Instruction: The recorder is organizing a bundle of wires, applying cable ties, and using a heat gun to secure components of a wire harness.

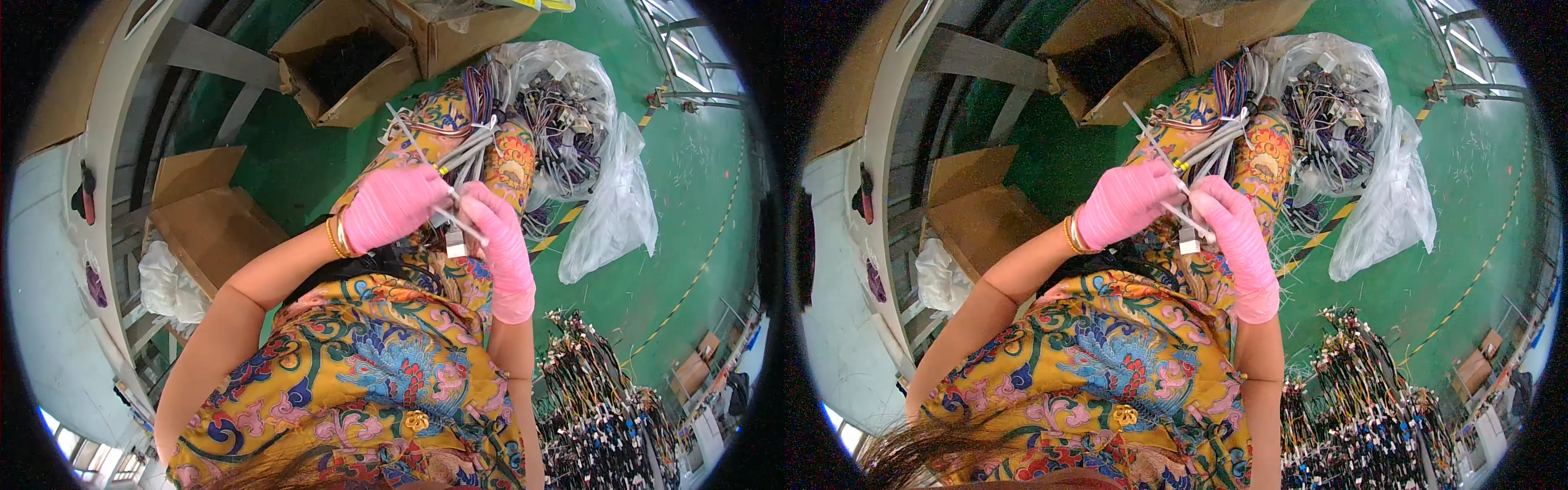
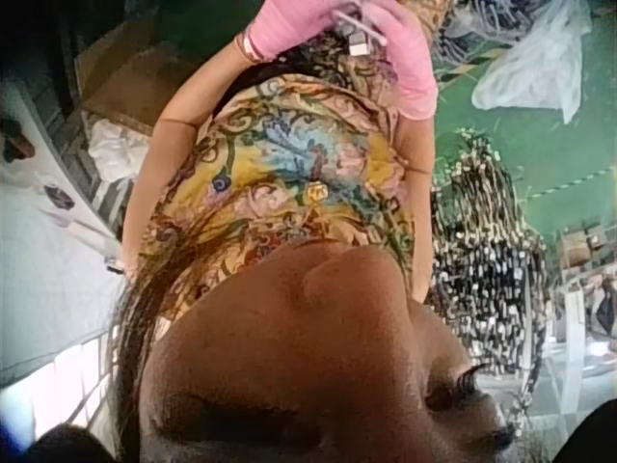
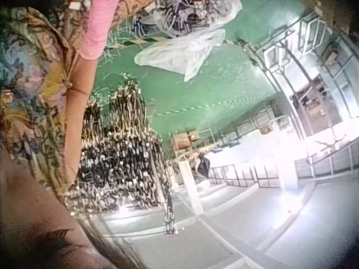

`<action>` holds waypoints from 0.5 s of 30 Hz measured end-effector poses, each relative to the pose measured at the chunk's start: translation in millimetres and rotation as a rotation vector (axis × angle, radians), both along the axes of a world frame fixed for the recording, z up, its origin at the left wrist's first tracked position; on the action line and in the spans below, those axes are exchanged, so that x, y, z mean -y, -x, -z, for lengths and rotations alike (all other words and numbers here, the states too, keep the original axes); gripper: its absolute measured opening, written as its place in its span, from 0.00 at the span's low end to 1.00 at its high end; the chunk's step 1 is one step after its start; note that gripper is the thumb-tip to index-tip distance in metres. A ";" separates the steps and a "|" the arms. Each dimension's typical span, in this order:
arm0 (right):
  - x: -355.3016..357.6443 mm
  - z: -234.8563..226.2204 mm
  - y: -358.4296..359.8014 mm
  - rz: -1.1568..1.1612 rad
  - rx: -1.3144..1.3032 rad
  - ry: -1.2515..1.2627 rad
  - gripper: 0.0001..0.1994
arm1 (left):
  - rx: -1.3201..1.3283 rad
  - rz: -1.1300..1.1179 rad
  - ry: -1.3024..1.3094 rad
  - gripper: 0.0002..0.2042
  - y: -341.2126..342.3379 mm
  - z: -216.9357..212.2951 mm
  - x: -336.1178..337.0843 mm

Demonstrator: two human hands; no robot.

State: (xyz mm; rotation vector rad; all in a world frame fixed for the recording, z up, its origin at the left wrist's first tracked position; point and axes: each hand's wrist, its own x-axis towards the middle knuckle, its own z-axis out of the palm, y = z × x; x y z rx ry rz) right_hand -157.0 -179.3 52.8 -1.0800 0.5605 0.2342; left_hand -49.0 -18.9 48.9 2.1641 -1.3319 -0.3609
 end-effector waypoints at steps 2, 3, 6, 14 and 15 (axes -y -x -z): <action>-1.4 0.1 -1.9 -0.006 0.020 0.011 0.11 | 0.035 0.006 -0.060 0.08 0.3 -2.3 -1.0; -1.9 0.0 -2.9 -0.018 -0.004 0.069 0.10 | 0.071 0.015 -0.118 0.09 -0.1 -2.8 -0.6; -2.7 10.7 -2.3 -0.007 0.038 0.135 0.08 | -0.461 -0.145 0.367 0.10 2.3 11.3 3.2; -11.9 16.8 -3.6 -0.044 0.131 0.532 0.06 | -1.206 -0.497 0.110 0.10 -17.3 10.0 0.1; -17.6 16.3 -5.1 0.011 0.108 0.503 0.05 | -1.208 -0.496 0.109 0.10 -15.6 9.8 0.2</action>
